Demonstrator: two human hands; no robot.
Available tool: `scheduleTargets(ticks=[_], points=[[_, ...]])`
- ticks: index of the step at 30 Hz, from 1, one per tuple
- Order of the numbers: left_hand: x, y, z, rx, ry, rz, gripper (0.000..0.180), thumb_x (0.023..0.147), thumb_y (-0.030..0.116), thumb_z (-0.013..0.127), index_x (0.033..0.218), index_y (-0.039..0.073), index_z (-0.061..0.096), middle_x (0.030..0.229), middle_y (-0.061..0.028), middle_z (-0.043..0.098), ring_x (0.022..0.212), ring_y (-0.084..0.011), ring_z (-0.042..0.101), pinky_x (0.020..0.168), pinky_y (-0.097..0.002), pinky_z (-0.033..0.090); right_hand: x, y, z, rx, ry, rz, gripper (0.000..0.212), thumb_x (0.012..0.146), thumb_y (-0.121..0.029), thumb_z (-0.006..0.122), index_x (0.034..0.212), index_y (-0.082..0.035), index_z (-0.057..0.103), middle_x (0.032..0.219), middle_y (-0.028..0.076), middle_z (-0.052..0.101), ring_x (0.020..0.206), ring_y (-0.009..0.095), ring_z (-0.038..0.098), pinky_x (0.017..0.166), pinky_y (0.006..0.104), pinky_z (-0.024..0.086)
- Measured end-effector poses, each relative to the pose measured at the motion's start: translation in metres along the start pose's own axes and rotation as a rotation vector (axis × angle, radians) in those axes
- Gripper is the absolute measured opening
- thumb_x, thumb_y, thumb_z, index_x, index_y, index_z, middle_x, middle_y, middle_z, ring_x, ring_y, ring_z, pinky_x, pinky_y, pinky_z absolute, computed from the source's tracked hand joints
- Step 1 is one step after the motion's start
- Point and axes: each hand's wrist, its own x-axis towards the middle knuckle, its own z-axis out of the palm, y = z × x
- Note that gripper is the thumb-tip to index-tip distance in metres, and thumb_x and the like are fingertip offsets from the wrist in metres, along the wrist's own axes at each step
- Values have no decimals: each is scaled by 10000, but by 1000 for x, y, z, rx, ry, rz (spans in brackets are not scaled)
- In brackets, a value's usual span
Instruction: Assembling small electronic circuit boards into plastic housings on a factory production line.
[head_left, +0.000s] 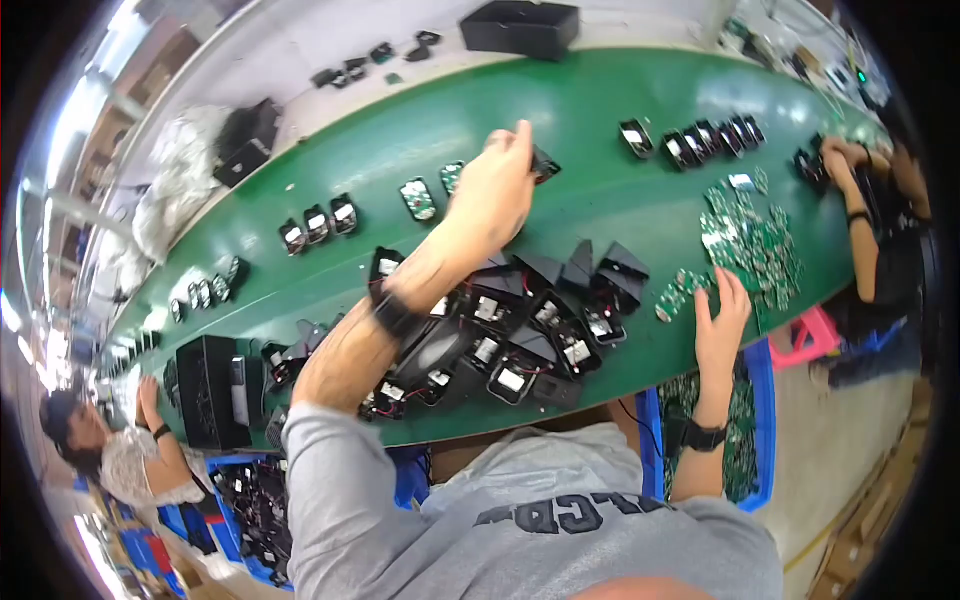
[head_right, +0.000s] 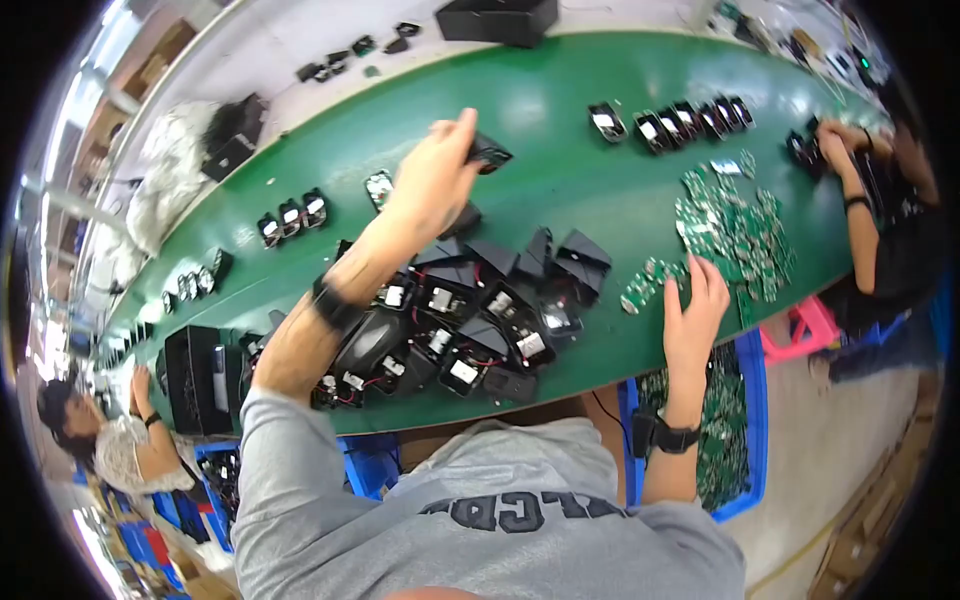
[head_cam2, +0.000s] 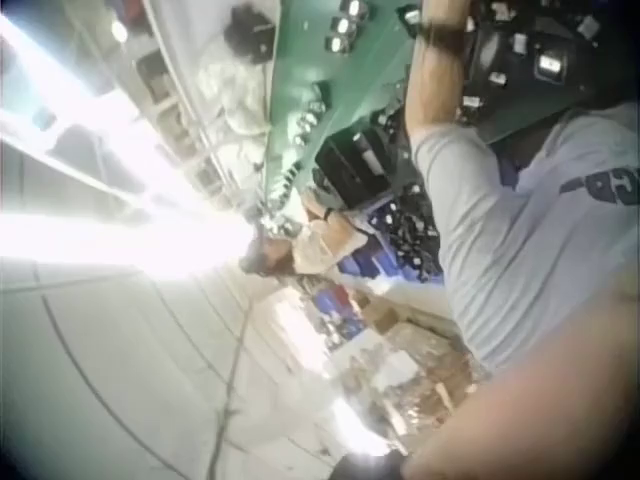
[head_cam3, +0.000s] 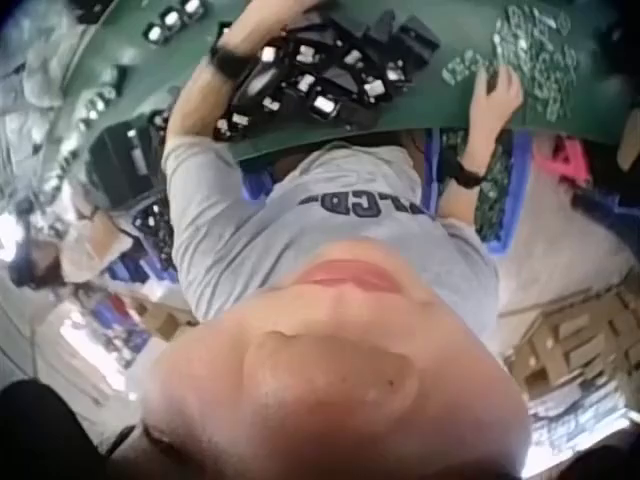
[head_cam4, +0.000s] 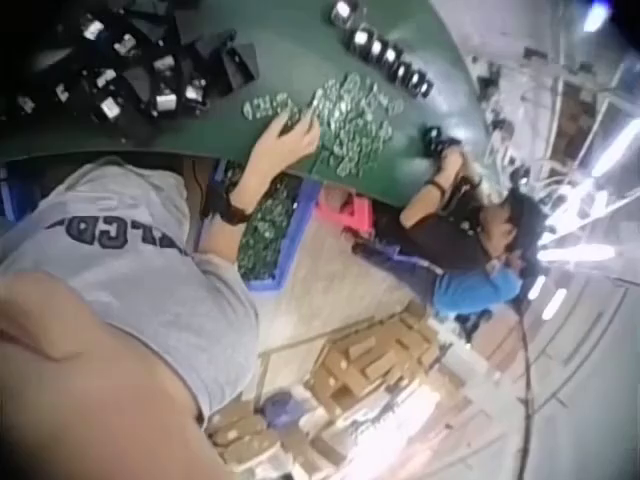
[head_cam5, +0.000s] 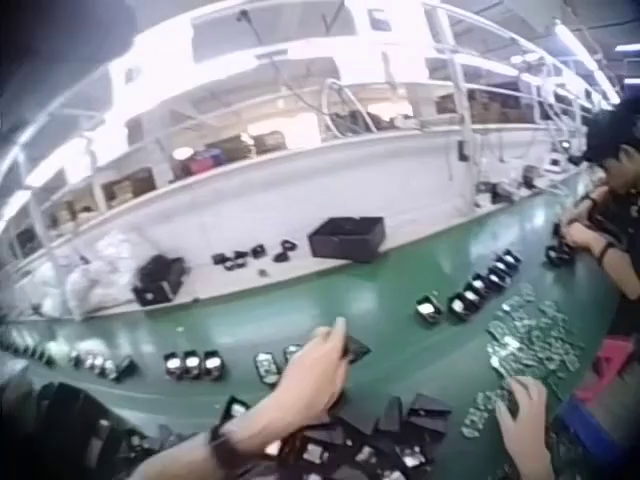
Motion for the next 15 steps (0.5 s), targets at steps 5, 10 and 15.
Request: scheduleTargets(ticks=[5, 10, 15], points=[[53, -86, 53, 172, -373, 85, 258, 832, 124, 594, 1051, 5, 528, 906, -248, 633, 890, -461, 594, 761, -513, 485, -8, -9, 18, -84, 138, -64, 304, 841, -163, 661, 1106, -34, 584, 1344, 154, 475, 1280, 354, 368, 1086, 436, 265], [43, -120, 29, 25, 15, 81, 355, 851, 252, 602, 1108, 9, 570, 1096, -251, 627, 1046, -412, 586, 913, -468, 479, -19, 7, 18, 312, 161, 56, 180, 878, -84, 642, 1031, -21, 571, 1107, 99, 596, 1079, 237, 547, 939, 351, 408], [-6, -234, -69, 596, 17, -479, 181, 806, 153, 573, 859, 22, 686, 908, -232, 675, 884, -383, 664, 764, -445, 545, -16, -6, 18, 403, 271, 89, 140, 930, -86, 598, 1040, 0, 591, 922, 49, 602, 827, 130, 585, 768, 254, 463]])
